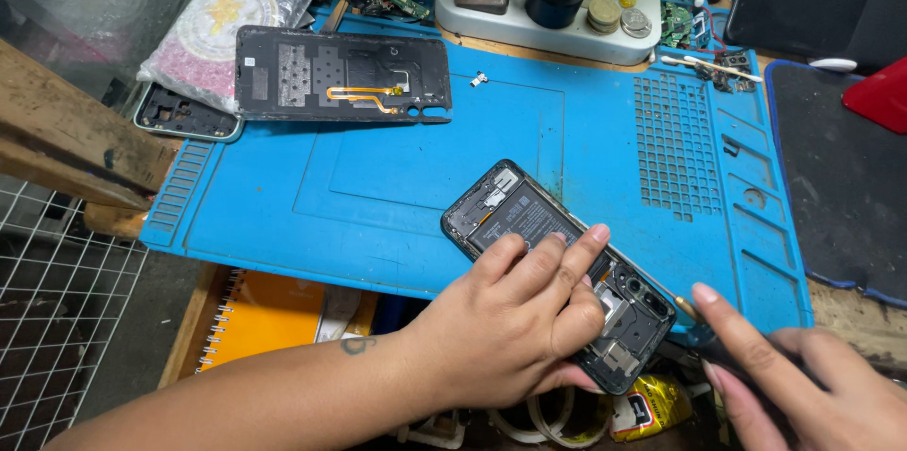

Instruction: The person uses a screwdriver to pry and loosen the battery of a disassembled smartphone on a blue work mat. They then apply a liquid from a red bottle to the battery area and continue prying with the screwdriver to separate the battery from the phone chassis.

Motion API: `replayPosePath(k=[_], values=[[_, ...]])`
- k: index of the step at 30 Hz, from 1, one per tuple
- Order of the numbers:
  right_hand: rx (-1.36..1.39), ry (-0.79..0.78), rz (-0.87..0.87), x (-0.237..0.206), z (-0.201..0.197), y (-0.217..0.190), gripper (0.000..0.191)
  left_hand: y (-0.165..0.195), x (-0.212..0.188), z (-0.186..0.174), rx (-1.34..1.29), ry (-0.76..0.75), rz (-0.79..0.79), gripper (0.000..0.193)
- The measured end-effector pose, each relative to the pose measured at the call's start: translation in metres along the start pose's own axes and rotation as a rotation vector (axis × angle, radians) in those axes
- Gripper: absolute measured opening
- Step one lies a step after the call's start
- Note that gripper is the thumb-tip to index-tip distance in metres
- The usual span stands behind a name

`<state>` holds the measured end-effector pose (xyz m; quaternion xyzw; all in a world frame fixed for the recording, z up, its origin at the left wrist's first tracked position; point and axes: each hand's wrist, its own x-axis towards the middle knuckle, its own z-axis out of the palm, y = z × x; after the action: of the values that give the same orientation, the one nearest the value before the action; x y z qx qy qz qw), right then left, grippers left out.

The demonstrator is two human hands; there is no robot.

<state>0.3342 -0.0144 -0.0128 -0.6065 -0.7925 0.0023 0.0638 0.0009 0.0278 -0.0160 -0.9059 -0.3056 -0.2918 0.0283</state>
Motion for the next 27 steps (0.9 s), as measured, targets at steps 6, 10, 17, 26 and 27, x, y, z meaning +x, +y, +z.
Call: replayPosePath(k=[6, 10, 17, 26, 27], values=[[-0.006, 0.001, -0.076, -0.003, 0.001, 0.011, 0.071, 0.000, 0.001, 0.000, 0.021, 0.004, -0.007, 0.057], [-0.063, -0.018, -0.009, -0.011, 0.005, 0.014, 0.069, -0.001, 0.001, 0.000, 0.004, 0.003, -0.001, 0.057], [-0.097, -0.065, 0.036, -0.010, 0.007, 0.013, 0.070, 0.000, 0.002, -0.002, -0.020, -0.008, -0.006, 0.058], [-0.028, -0.025, 0.007, -0.002, 0.004, 0.000, 0.066, -0.002, 0.002, -0.005, -0.116, -0.024, -0.019, 0.057], [-0.018, -0.019, -0.005, -0.001, 0.003, -0.001, 0.067, -0.002, 0.002, -0.005, -0.114, -0.027, -0.019, 0.057]])
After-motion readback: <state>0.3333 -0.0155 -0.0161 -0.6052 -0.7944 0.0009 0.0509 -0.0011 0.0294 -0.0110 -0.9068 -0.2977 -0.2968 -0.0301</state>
